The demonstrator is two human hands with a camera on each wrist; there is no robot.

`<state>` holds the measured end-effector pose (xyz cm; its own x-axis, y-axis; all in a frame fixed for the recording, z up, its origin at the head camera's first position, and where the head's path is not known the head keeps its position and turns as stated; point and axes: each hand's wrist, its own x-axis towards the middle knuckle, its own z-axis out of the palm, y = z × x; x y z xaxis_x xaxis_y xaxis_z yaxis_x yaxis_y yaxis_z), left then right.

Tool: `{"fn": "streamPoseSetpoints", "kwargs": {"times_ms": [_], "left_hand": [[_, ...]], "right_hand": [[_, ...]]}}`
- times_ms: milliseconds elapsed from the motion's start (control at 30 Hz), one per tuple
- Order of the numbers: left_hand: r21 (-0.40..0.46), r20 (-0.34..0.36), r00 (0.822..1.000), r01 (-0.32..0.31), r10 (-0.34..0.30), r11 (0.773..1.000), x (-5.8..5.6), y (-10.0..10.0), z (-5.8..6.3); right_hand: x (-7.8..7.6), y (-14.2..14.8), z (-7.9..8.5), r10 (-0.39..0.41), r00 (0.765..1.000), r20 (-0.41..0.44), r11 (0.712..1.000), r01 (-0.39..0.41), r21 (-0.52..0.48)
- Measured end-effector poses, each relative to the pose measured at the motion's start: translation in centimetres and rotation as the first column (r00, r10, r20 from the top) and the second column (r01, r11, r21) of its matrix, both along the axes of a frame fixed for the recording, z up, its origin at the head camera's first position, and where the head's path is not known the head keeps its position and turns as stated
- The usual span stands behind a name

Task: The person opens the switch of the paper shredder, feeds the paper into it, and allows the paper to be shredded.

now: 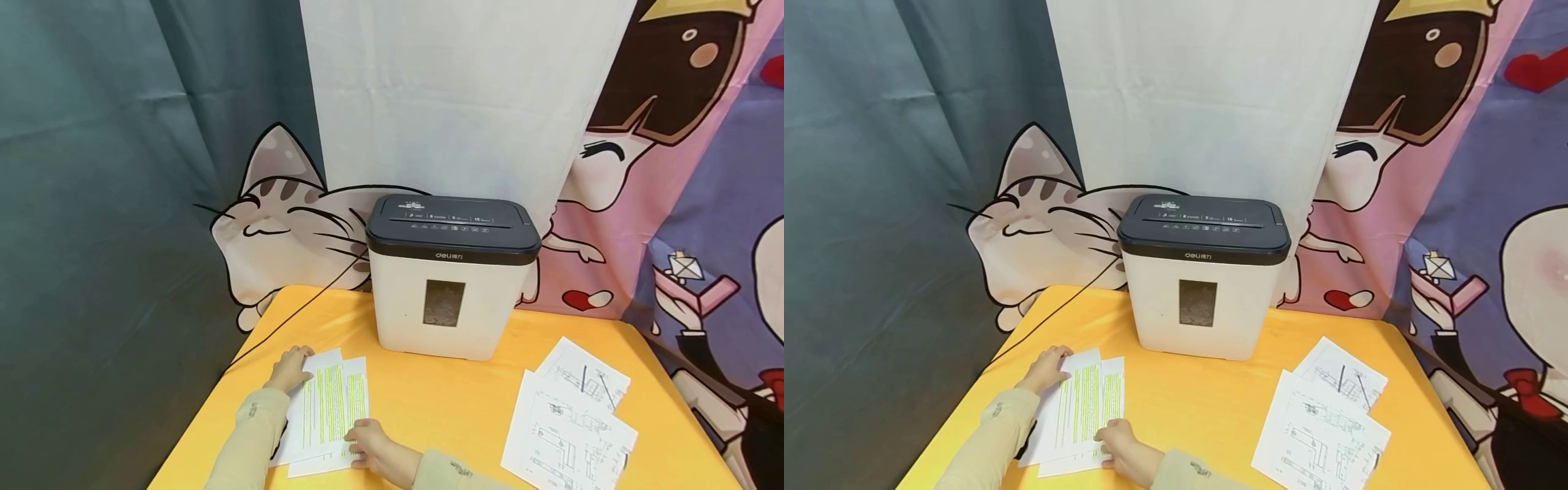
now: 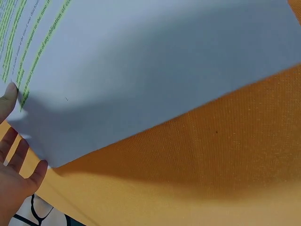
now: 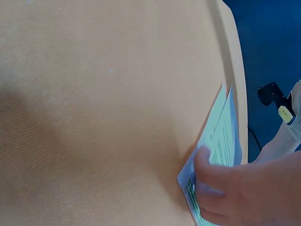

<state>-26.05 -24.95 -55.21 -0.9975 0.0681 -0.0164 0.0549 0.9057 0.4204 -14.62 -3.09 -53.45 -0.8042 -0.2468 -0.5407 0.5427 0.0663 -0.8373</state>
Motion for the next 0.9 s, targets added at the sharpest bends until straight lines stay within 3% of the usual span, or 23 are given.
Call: {"fn": "streamPoseSetpoints", "kwargs": {"times_ms": [333, 667, 733, 900], "left_hand": [[0.013, -0.002, 1.0, -0.013, 0.013, 1.0, 0.1, 0.0, 0.2], [0.147, 0.026, 0.999, -0.047, 0.044, 0.988, -0.2, -0.7, 0.8], [0.135, 0.037, 0.998, -0.046, 0.041, 0.99, -0.1, -0.9, 0.8], [0.017, 0.041, 0.998, 0.042, -0.042, 0.999, -0.1, -0.8, 0.8]], "right_hand": [[-0.3, -0.8, -0.9, -0.032, 0.999, 0.034, 0.999, 0.033, -0.031], [-0.1, -0.5, -1.8, 0.002, 1.0, 0.0, 0.999, -0.002, -0.033], [-0.1, -0.6, -1.7, 0.018, 1.0, -0.003, 0.999, -0.018, -0.029], [-0.4, -0.4, -1.8, 0.022, 1.0, -0.002, 1.0, -0.022, 0.003]]}}
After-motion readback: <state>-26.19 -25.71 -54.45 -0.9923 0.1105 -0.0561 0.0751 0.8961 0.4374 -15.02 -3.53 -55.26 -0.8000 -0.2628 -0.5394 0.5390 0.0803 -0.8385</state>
